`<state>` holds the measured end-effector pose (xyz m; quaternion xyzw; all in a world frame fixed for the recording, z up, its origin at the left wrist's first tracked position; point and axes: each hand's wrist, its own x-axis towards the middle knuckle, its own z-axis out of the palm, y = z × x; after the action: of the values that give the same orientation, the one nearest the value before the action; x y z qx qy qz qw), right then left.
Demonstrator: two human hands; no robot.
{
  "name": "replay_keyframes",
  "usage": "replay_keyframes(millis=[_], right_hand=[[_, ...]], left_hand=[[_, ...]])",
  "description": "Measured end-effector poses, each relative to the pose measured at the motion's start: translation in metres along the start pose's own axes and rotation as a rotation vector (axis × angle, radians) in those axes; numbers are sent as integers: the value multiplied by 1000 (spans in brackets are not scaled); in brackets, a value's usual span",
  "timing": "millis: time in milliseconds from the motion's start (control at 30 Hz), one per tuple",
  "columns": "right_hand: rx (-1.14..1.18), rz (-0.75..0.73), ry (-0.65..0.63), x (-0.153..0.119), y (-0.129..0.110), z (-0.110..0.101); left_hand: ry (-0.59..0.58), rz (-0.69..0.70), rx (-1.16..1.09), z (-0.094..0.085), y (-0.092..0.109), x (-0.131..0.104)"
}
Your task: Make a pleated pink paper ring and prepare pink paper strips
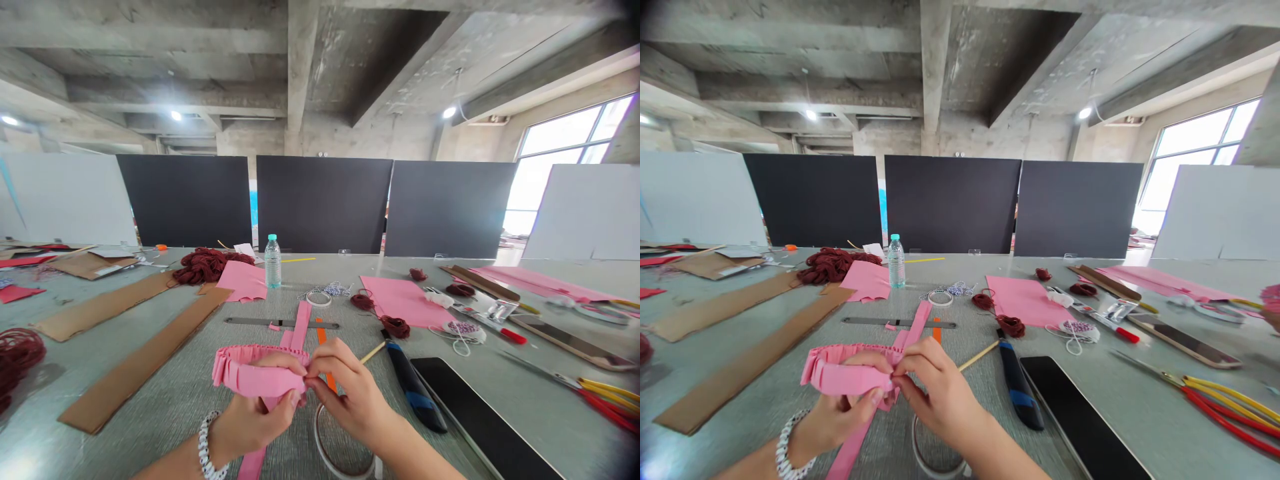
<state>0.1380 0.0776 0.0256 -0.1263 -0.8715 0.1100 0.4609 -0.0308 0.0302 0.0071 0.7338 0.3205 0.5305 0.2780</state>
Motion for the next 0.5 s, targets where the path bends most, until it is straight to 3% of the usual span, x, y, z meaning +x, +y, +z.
replay_keyframes(millis=[200,500], right_hand=[[-55,-35,-16,1,-6,1],[-79,-103,-69,5,-29,-9]], left_hand=[[4,-20,124,-1,-1,-2],[-42,-97,-76,5,27,-3]])
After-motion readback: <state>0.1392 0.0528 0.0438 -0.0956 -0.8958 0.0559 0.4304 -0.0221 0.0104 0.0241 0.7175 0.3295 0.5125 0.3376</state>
